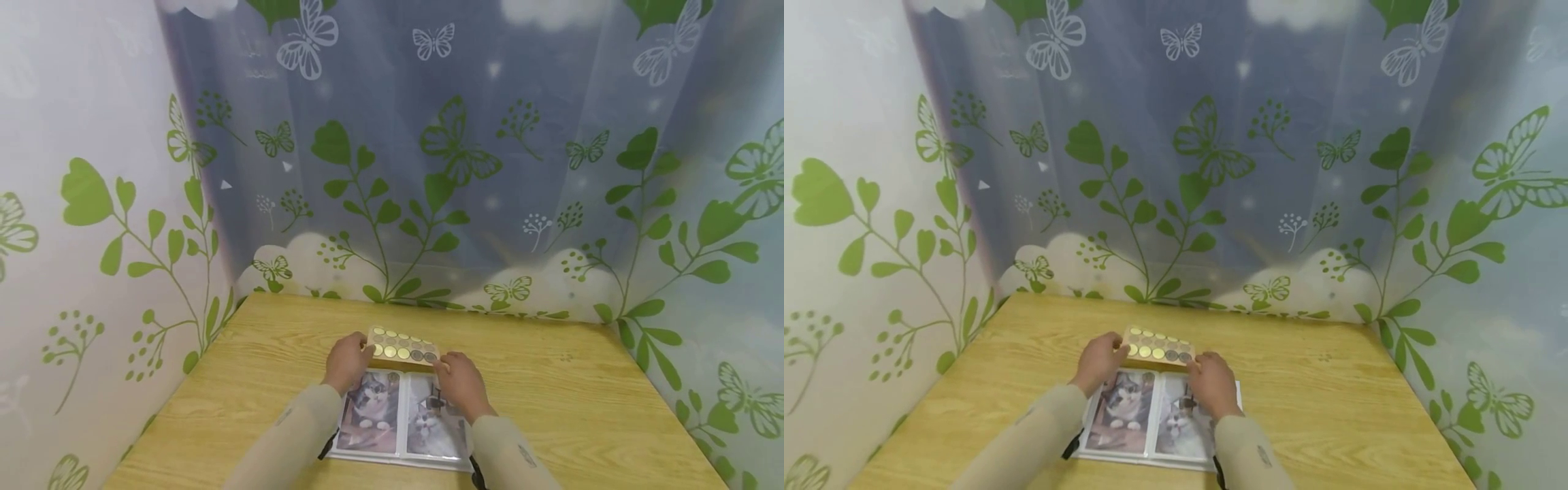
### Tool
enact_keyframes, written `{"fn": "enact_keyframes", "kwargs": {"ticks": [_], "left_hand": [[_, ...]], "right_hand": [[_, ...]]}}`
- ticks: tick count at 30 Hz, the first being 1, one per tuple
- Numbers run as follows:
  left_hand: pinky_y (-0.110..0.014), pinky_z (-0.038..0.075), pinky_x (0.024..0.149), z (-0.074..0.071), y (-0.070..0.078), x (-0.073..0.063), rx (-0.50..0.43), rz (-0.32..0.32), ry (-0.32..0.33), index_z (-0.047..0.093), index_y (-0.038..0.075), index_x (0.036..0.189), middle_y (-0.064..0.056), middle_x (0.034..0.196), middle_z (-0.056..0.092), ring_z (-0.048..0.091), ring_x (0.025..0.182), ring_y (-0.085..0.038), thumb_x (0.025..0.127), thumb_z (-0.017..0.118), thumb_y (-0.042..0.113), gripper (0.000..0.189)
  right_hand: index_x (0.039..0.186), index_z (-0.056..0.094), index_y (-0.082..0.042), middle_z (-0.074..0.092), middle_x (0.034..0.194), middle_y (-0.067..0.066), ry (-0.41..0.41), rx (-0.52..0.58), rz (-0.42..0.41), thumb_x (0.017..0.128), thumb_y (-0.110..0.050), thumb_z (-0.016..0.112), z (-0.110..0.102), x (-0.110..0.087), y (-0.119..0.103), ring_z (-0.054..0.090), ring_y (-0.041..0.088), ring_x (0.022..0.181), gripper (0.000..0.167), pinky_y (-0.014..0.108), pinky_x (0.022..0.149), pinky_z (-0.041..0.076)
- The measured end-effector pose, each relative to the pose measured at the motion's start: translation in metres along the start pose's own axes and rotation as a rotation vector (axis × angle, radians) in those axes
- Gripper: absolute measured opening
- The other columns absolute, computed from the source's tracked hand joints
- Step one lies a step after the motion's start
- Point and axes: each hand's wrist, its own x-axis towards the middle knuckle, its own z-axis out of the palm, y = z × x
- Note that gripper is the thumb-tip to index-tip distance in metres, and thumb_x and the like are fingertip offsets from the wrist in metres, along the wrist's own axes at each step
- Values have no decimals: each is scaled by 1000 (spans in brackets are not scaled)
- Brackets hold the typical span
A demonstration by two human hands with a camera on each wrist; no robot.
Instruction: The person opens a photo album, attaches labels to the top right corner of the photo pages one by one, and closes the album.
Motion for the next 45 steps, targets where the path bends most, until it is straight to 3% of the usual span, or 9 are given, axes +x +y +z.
{"fn": "enact_keyframes", "kwargs": {"ticks": [5,13,20,29,36,45], "left_hand": [[-41,54,71,1,7,-3,-73,-34,28,66,-1,115,-9,90,70,64,76,-22,94,67,18,29],[-36,53,65,7,6,-3,-210,-30,40,66,-2,114,-8,86,67,61,73,-19,92,68,13,26],[-32,52,61,10,5,-3,-228,1,-9,67,-2,111,-5,83,66,60,70,-16,92,68,13,24],[-32,53,61,10,4,-4,-246,27,-61,66,-3,112,-3,81,67,63,72,-16,91,69,10,24],[-29,50,59,10,4,-3,-279,29,-66,65,-3,115,-3,80,65,59,68,-14,93,66,12,26],[-33,53,65,9,6,-8,-412,-42,-120,61,-3,121,-11,95,63,59,78,-19,87,75,11,40]], "right_hand": [[116,67,6,61,126,26,49,46,7,101,-21,55,0,-3,4,54,44,120,33,57,103,42],[117,68,2,65,122,22,112,179,122,101,-23,54,-3,-5,8,58,42,116,33,58,100,44],[117,67,2,68,115,20,118,331,230,102,-23,54,-9,-5,11,64,34,102,33,52,89,53],[113,69,3,69,111,18,120,387,287,99,-22,58,-15,-4,14,62,31,100,30,49,87,53],[109,69,4,68,109,18,116,451,344,98,-21,59,-15,-6,14,62,30,99,29,47,86,52],[105,70,3,69,105,17,133,477,368,97,-22,60,-14,-7,14,61,30,97,28,47,85,51]]}}
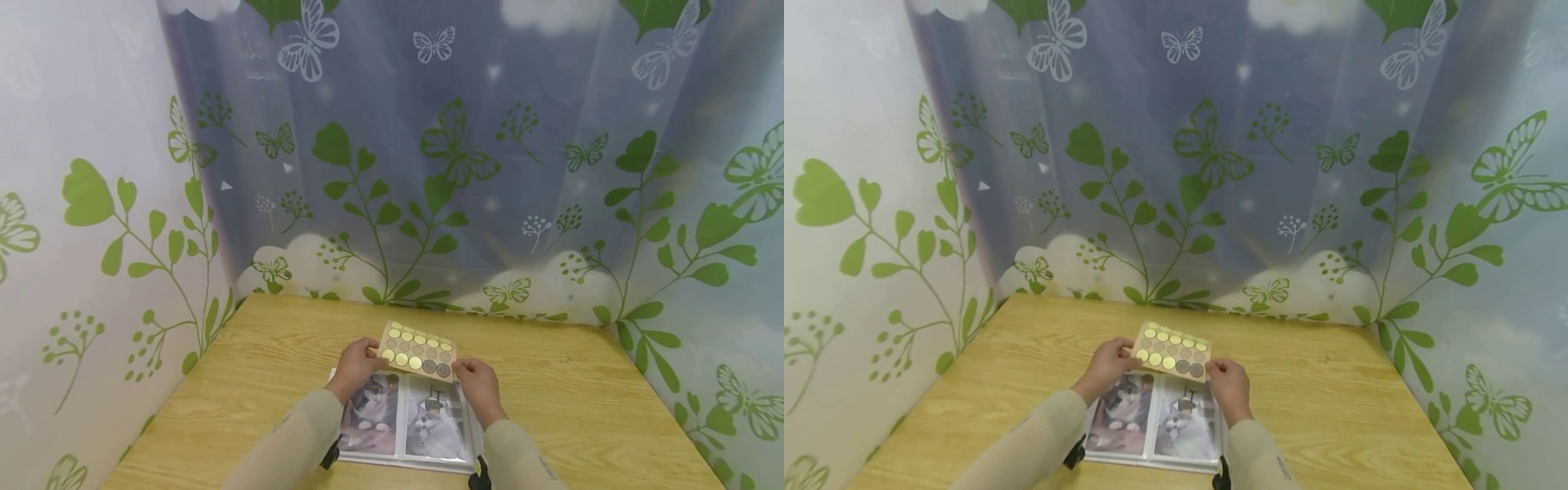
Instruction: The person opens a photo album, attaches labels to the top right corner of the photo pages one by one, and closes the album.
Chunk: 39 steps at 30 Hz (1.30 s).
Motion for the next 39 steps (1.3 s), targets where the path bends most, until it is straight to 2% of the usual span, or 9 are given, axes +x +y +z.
{"fn": "enact_keyframes", "kwargs": {"ticks": [4,9,12,14,17,21,25,30,39], "left_hand": [[-34,53,66,2,2,1,-101,-45,-4,59,-4,126,-10,92,60,57,77,-19,86,74,6,44],[-35,55,71,7,6,2,-381,-86,32,57,-8,127,-8,84,63,60,76,-20,90,69,3,40],[-29,55,72,13,8,2,-548,-101,67,57,-11,125,-9,86,67,62,75,-15,92,67,4,37],[-26,54,70,17,10,1,-614,-118,82,58,-13,121,-11,89,68,61,73,-12,93,66,5,34],[-30,55,76,25,14,-2,-655,-147,81,63,-9,108,-11,90,68,62,76,-13,95,66,8,22],[-40,55,83,39,17,-8,-624,-155,78,65,-3,95,-10,86,68,64,80,-18,93,68,9,13],[-41,54,84,52,19,-12,-655,-167,64,66,-1,94,-9,85,67,63,80,-19,91,69,8,10],[-40,55,83,62,21,-17,-693,-144,52,66,-2,94,-6,83,67,64,78,-17,90,69,5,8],[-40,56,83,69,24,-22,-724,-160,106,67,-7,96,-4,81,66,62,75,-14,90,68,2,11]], "right_hand": [[106,70,3,69,106,17,6,3,0,98,-21,59,0,-1,0,61,29,97,28,47,85,51],[107,69,5,69,106,18,20,12,-1,98,-20,59,2,-2,1,62,30,98,29,47,87,51],[108,68,6,69,103,18,25,45,14,97,-19,59,5,-3,0,62,30,97,29,47,87,52],[107,69,6,69,101,17,35,61,21,97,-18,60,7,-3,-1,63,29,95,28,46,85,53],[105,69,7,70,99,18,52,73,22,97,-17,60,9,-4,-3,63,29,94,27,44,82,53],[107,69,7,70,102,19,67,90,30,97,-18,59,12,-4,-5,64,31,96,28,45,83,53],[107,69,6,69,101,17,79,98,37,97,-18,60,16,-4,-5,62,30,96,28,46,84,51],[106,70,4,69,100,15,105,87,39,97,-20,60,18,-6,-6,61,28,95,28,44,84,49],[106,69,5,69,97,15,113,91,37,97,-21,59,19,-14,-9,60,29,93,29,44,82,49]]}}
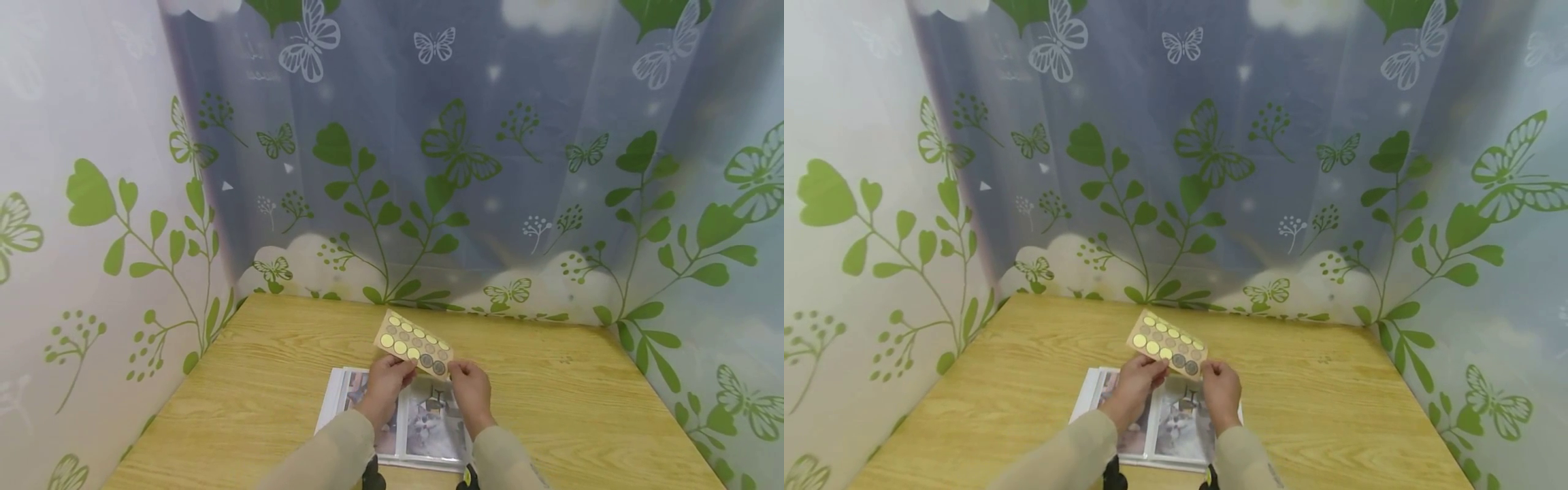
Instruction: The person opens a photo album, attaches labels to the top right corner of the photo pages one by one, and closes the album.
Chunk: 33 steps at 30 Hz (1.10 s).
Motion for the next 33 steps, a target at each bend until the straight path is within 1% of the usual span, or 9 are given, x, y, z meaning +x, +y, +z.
{"fn": "enact_keyframes", "kwargs": {"ticks": [4,9,13,15,20,22,26,29,33], "left_hand": [[-38,57,81,0,0,0,-26,-4,20,66,-10,97,-5,79,66,63,73,-13,91,67,2,13],[-35,57,75,-2,0,-1,14,-8,15,66,-8,92,-7,76,68,65,69,-14,93,66,4,12],[-34,56,73,-5,-1,-2,34,-6,12,67,-5,91,-7,75,69,65,69,-13,93,65,5,11],[-33,56,73,-5,-1,-2,34,-3,12,67,-5,91,-6,75,69,65,69,-13,93,65,5,11],[-31,55,71,-6,0,-3,30,2,6,66,-5,92,-6,76,69,65,69,-13,95,64,6,12],[-31,54,70,-6,1,-4,37,1,4,66,-5,92,-7,77,69,65,70,-13,95,63,8,13],[-29,54,68,-7,1,-5,53,1,-2,65,-4,91,-7,80,70,65,72,-13,96,63,10,15],[-31,54,70,-7,1,-5,64,-1,-13,65,-3,90,-7,81,70,66,73,-14,97,63,12,16],[-36,55,75,-7,1,-6,76,-3,-35,65,-3,92,-6,81,70,67,76,-16,97,63,13,17]], "right_hand": [[104,70,4,70,94,13,-8,-3,1,97,-20,59,1,-4,1,61,27,90,28,41,79,49],[103,70,4,70,94,14,-15,-13,1,96,-20,60,2,-7,3,61,28,91,27,43,82,49],[107,71,4,71,101,16,-1,-66,-51,96,-20,60,0,-8,6,63,32,96,28,48,87,50],[112,70,4,70,107,18,8,-116,-114,97,-19,60,-1,-9,6,63,34,100,29,50,90,49],[121,67,2,67,117,20,1,-333,-368,96,-19,63,-2,-9,6,62,39,109,33,54,93,49],[118,69,0,66,116,18,6,-414,-480,95,-20,66,-1,-10,6,62,39,108,31,54,92,49],[106,74,-4,69,107,12,26,-479,-651,92,-20,70,6,-13,3,65,33,100,22,50,86,53],[102,75,-6,69,101,9,38,-501,-730,91,-20,73,11,-15,0,66,29,93,18,48,82,53],[100,76,-8,69,98,6,34,-535,-742,91,-21,72,16,-17,-4,65,27,91,16,48,81,52]]}}
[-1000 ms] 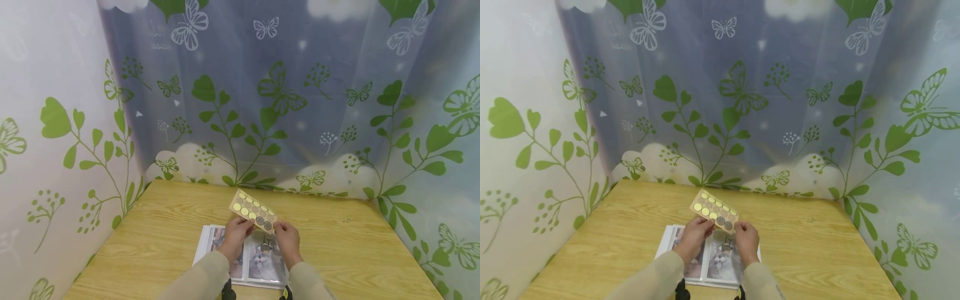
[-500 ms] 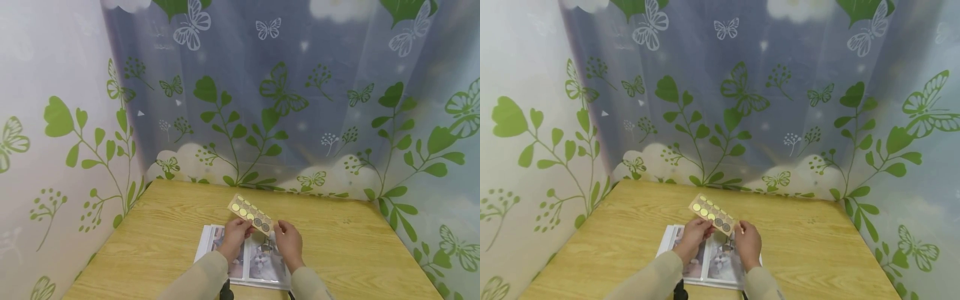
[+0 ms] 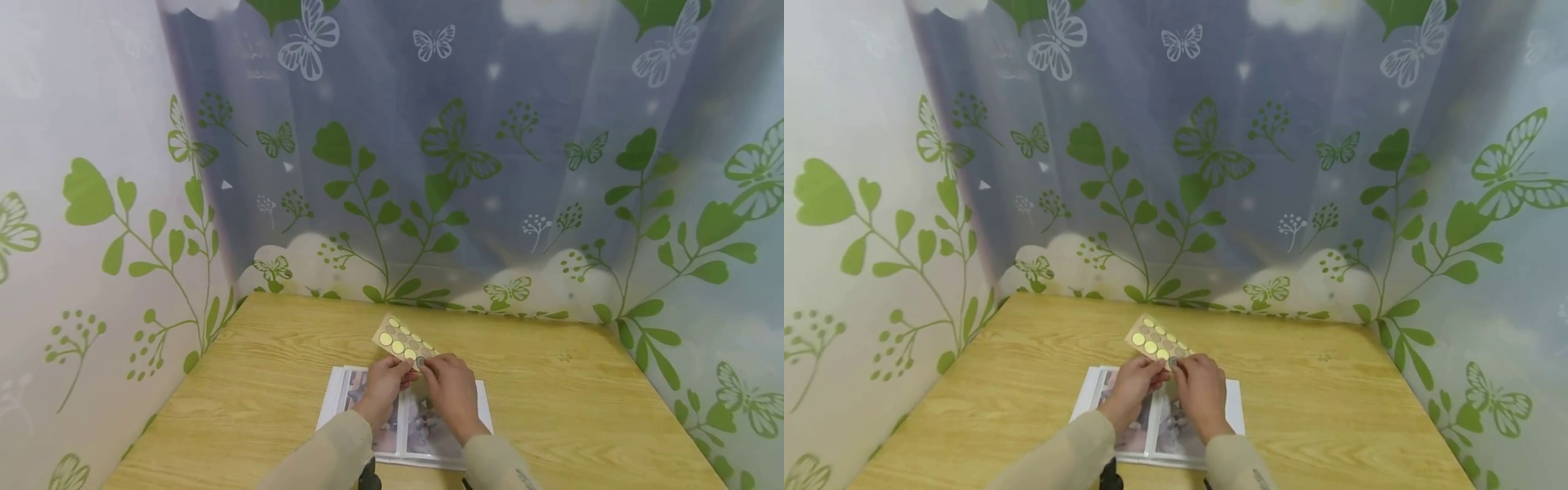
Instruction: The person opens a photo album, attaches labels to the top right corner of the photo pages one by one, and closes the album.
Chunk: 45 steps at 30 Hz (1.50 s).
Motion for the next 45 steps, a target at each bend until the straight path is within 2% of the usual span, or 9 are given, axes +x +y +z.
{"fn": "enact_keyframes", "kwargs": {"ticks": [6,12,19,24,28,31,35,41,45], "left_hand": [[-41,55,80,2,-1,-1,-11,6,-30,65,-6,94,-4,82,70,69,80,-19,97,62,12,18],[-41,55,80,4,-1,0,5,2,-38,65,-6,94,-4,83,70,69,80,-19,98,61,11,18],[-39,54,78,2,-5,2,34,-5,-42,67,-5,93,-3,81,70,69,86,-27,97,63,12,18],[-36,54,75,1,-3,0,43,1,-38,69,-2,90,-2,79,71,70,84,-25,95,65,14,17],[-34,53,73,1,-5,2,46,5,-42,69,-1,89,-1,78,72,69,81,-21,95,66,13,15],[-33,53,73,0,-5,3,45,3,-50,69,-1,89,-1,79,71,69,80,-19,95,66,12,15],[-33,53,73,0,-4,3,44,4,-60,68,-2,89,-2,81,72,68,81,-19,95,65,12,16],[-37,53,74,-1,-4,3,57,19,-71,65,-8,90,-10,84,72,69,86,-30,95,63,6,16],[-35,53,73,-1,-4,2,54,21,-69,66,-6,89,-8,83,72,69,84,-27,95,63,7,15]], "right_hand": [[104,76,-10,70,100,5,-38,-7,45,92,-27,71,0,0,-6,65,26,94,21,50,82,51],[103,77,-13,72,96,3,-55,4,100,93,-32,70,1,0,-7,66,24,90,24,50,80,49],[98,79,-15,73,92,-1,-89,53,176,91,-30,71,1,2,-9,68,25,91,18,52,84,48],[97,79,-15,74,94,2,-106,93,220,91,-28,72,0,3,-9,69,25,93,16,51,86,49],[96,79,-14,74,96,3,-116,133,265,90,-27,72,-1,3,-9,69,23,91,16,46,80,53],[96,79,-13,74,92,2,-134,183,320,91,-27,71,-3,4,-10,67,19,80,17,41,70,53],[95,79,-11,73,86,0,-154,241,373,92,-26,70,-6,5,-12,58,12,68,18,33,60,47],[95,78,-10,74,87,1,-159,233,379,92,-24,69,-8,5,-13,57,12,68,17,33,59,46],[96,78,-10,74,88,2,-150,217,361,93,-22,67,-8,5,-12,59,14,70,17,35,61,48]]}}
